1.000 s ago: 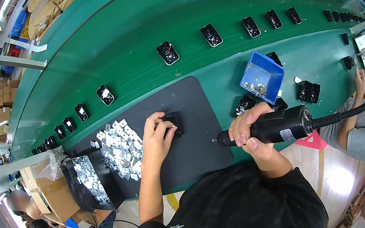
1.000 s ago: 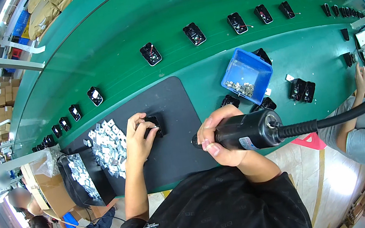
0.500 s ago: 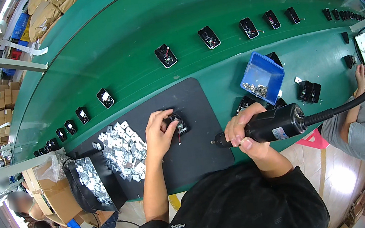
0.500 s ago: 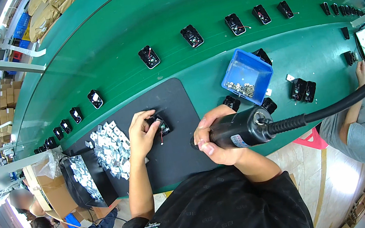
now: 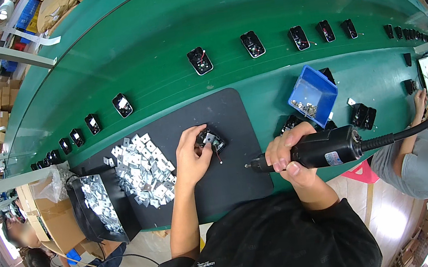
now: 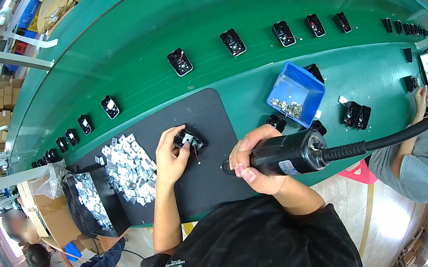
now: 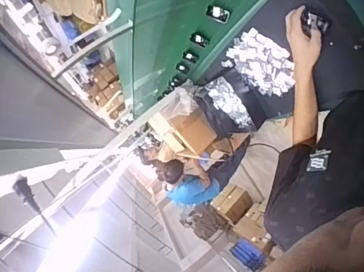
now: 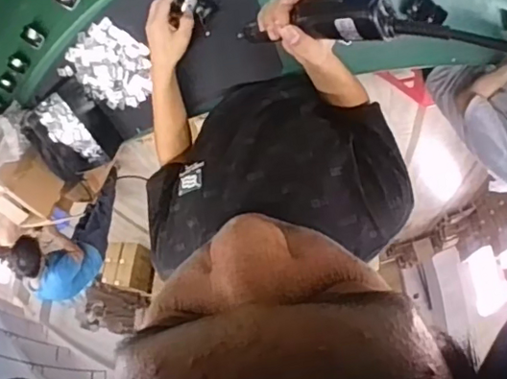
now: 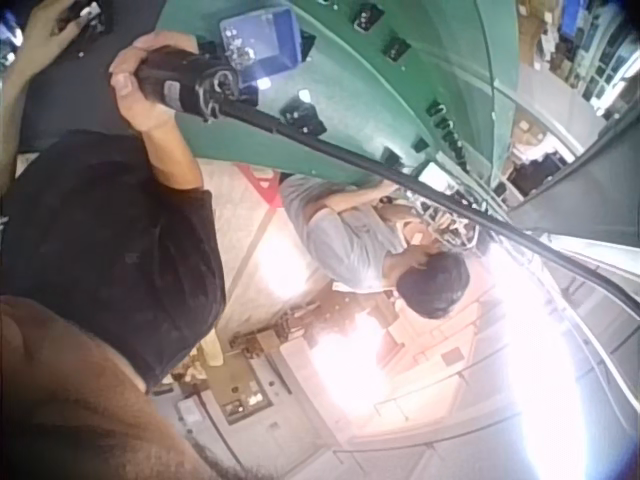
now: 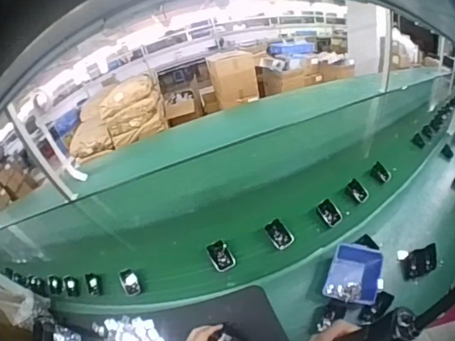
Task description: Assemble small electronic components using an electric screwdriver at a factory workstation.
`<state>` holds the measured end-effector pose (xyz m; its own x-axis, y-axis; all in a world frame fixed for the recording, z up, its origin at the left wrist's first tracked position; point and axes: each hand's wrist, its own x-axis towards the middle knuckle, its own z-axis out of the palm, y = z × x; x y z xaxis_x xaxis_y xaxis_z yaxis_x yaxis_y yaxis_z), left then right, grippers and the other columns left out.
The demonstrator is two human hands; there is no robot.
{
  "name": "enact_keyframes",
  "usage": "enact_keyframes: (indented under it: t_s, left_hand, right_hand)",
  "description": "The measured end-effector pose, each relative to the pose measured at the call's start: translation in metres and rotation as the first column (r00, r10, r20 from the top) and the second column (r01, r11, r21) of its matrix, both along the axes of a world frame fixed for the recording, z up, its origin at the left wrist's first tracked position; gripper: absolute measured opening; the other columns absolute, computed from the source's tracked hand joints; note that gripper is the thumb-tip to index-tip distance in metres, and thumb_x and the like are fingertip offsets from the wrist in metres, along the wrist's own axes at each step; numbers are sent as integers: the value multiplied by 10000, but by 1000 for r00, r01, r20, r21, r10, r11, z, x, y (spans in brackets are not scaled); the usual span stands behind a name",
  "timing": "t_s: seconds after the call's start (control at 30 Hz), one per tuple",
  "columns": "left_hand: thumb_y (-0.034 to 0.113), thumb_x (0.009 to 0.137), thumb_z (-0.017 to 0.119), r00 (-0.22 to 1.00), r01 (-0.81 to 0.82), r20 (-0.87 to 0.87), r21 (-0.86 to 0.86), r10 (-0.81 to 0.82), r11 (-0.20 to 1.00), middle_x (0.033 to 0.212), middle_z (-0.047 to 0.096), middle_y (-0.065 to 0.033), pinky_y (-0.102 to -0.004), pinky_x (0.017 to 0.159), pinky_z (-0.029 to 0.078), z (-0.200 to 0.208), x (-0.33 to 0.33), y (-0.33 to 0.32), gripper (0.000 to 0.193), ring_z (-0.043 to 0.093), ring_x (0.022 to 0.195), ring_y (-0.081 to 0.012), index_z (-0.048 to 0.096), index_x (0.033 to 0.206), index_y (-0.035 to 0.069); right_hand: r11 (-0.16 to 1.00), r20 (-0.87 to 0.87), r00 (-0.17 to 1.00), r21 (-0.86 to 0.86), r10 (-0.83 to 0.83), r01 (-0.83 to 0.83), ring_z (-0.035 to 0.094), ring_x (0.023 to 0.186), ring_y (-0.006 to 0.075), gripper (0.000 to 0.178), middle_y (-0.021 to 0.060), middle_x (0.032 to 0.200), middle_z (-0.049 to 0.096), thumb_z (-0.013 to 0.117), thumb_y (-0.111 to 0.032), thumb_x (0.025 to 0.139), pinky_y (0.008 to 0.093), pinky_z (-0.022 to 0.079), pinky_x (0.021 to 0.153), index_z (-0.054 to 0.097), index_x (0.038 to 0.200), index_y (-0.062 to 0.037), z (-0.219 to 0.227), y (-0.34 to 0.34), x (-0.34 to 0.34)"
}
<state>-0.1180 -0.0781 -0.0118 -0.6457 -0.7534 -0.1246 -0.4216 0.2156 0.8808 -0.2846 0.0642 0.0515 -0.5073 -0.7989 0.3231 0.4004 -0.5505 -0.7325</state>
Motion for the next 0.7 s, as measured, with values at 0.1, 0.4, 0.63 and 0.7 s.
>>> enact_keyframes:
  t_s: [0.1, 0.4, 0.63, 0.7]
  left_hand:
    - [8, 720, 649, 998, 38, -42, 43, -36, 998, 1168, 507, -119, -245, 619, 490, -3, 3, 1, 500, 559, 718, -153, 523, 1203, 31]
    - [128, 604, 806, 985, 167, 67, -162, -158, 973, 1251, 456, -151, -406, 906, 456, 2, 3, 22, 847, 495, 1118, -340, 387, 1337, 66]
    - [163, 606, 800, 985, 164, 99, -312, -139, 936, 1169, 500, -142, -376, 822, 501, 6, -4, 22, 822, 569, 982, -315, 405, 1320, 62]
    - [185, 606, 802, 981, 192, 82, -267, -176, 944, 1139, 528, -150, -373, 765, 522, 6, -4, 20, 823, 603, 903, -320, 410, 1319, 63]
  right_hand:
    - [1000, -3, 1000, -4, 2, -2, 516, 582, 117, 350, 14, 634, 497, 629, -59, 775, 297, 477, 599, 385, 1027, -50, 1, -3, 1]
    - [991, -93, 991, -100, -96, 86, 505, 563, 117, 324, 12, 659, 482, 608, -31, 806, 298, 477, 585, 376, 1030, -60, -8, -34, 10]
    - [986, -154, 977, -97, -150, 136, 492, 556, 112, 317, 19, 652, 485, 592, 4, 805, 290, 481, 580, 381, 1036, -50, -29, -58, 21]
    - [985, -192, 967, -20, -170, 169, 451, 540, 120, 315, 8, 639, 437, 582, -56, 783, 285, 427, 556, 392, 1035, -64, -26, -60, 25]
